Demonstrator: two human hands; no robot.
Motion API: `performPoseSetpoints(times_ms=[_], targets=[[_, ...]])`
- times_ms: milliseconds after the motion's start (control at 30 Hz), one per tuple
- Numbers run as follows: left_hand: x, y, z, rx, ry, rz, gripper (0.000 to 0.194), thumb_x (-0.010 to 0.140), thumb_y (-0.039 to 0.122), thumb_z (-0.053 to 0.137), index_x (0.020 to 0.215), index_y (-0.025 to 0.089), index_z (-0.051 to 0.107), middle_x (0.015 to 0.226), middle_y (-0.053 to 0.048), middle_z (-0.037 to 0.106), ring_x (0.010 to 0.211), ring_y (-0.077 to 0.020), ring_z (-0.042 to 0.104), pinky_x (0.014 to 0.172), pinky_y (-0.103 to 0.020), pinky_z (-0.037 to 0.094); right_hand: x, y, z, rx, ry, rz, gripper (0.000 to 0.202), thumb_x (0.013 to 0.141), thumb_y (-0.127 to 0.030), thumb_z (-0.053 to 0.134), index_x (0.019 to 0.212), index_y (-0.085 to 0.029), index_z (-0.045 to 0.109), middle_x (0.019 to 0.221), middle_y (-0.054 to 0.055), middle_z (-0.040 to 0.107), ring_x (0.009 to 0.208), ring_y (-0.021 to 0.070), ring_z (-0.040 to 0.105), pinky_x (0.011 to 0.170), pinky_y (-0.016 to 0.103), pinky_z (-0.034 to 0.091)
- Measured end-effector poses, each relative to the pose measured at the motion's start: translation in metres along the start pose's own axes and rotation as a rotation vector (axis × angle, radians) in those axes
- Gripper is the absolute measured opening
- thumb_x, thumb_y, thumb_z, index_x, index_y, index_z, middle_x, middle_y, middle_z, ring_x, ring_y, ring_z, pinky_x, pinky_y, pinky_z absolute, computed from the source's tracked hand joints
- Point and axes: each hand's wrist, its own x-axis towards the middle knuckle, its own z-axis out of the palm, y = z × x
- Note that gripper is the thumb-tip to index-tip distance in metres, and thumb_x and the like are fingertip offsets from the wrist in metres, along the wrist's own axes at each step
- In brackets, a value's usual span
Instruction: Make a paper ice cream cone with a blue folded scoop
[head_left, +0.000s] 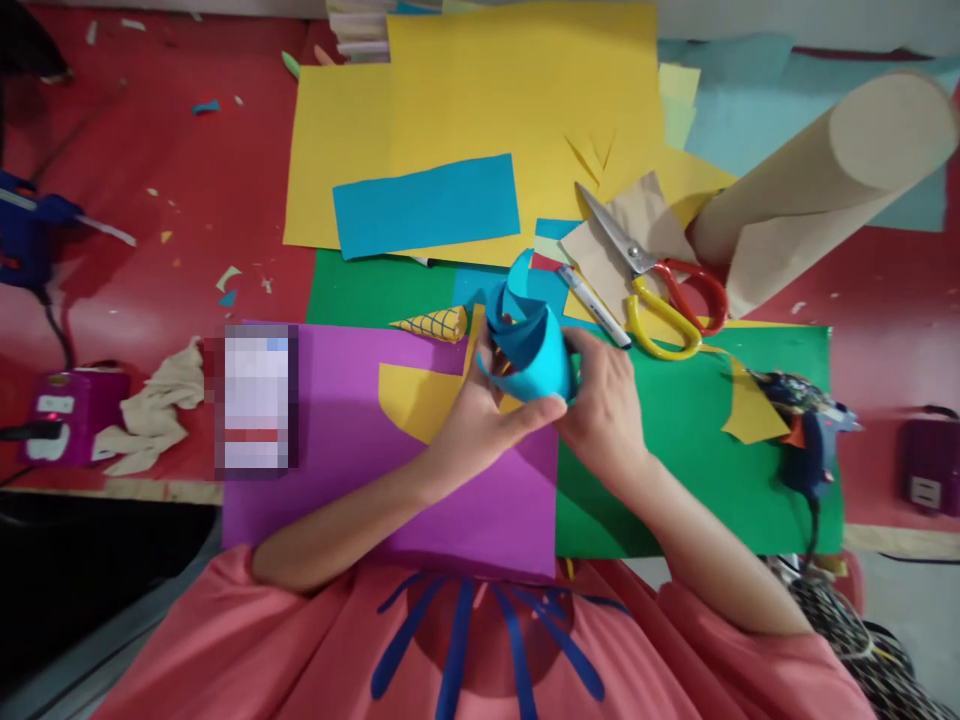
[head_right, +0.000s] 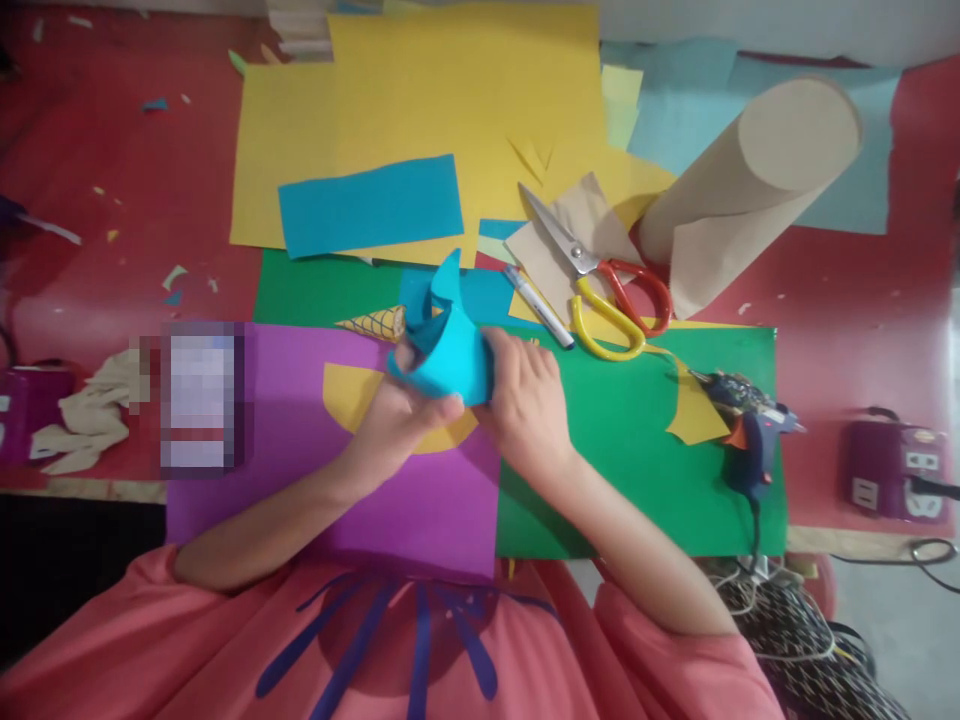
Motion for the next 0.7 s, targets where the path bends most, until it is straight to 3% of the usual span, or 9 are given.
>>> performPoseSetpoints(times_ms=[100, 200, 400, 567, 700], targets=[[0.003, -0.004, 0.001, -0.094, 0.081, -0.060, 0.070, 0.074, 0.048, 0.076, 0.134, 0.029, 0.045, 0.123, -0.006, 0.063, 0.110, -0.0220, 0.063, 0.097, -0.038, 0.052, -0.012, -0.011, 0.000, 0.053, -0.109, -0.039, 0.056, 0.088, -0.030, 0.054, 0.138, -0.013, 0.036, 0.114, 0.018, 0.064, 0.100, 0.0332, 0.061, 0.082, 0.048, 0.050], [0.002, -0.010, 0.001, -0.179, 0.155, -0.069, 0.067, 0.072, 0.046, 0.078, 0.130, 0.028, 0.048, 0.115, -0.004, 0.065, 0.101, -0.0190, 0.064, 0.093, -0.034, 0.053, -0.020, -0.015, -0.002, 0.293, -0.164, 0.001, 0.058, 0.088, -0.035, 0.058, 0.139, -0.015, 0.036, 0.125, 0.019, 0.060, 0.111, 0.0312, 0.059, 0.088, 0.046, 0.051], [-0.001, -0.025, 0.005, -0.261, 0.203, -0.121, 0.070, 0.067, 0.040, 0.083, 0.128, 0.027, 0.049, 0.113, -0.005, 0.066, 0.102, -0.0191, 0.065, 0.088, -0.032, 0.053, -0.027, -0.011, 0.004, 0.910, -0.099, 0.373, 0.023, 0.091, -0.029, 0.060, 0.113, -0.024, 0.057, 0.103, 0.004, 0.067, 0.089, 0.0156, 0.063, 0.079, 0.030, 0.052], [0.004, -0.024, -0.003, -0.391, 0.066, -0.153, 0.063, 0.068, 0.041, 0.081, 0.124, 0.025, 0.057, 0.135, -0.008, 0.058, 0.132, -0.0273, 0.049, 0.108, -0.040, 0.043, -0.024, -0.002, 0.009, 1.205, -0.190, 0.555, 0.020, 0.088, -0.032, 0.065, 0.107, -0.025, 0.065, 0.101, 0.001, 0.068, 0.089, 0.0144, 0.062, 0.082, 0.029, 0.051], [0.009, -0.023, -0.013, -0.449, -0.094, -0.166, 0.069, 0.067, 0.036, 0.083, 0.129, 0.027, 0.054, 0.138, -0.010, 0.058, 0.134, -0.0309, 0.048, 0.110, -0.047, 0.041, -0.021, 0.006, 0.014, 1.391, -0.272, 0.565, 0.020, 0.090, -0.031, 0.062, 0.110, -0.029, 0.062, 0.095, -0.001, 0.067, 0.089, 0.0138, 0.062, 0.083, 0.028, 0.049]])
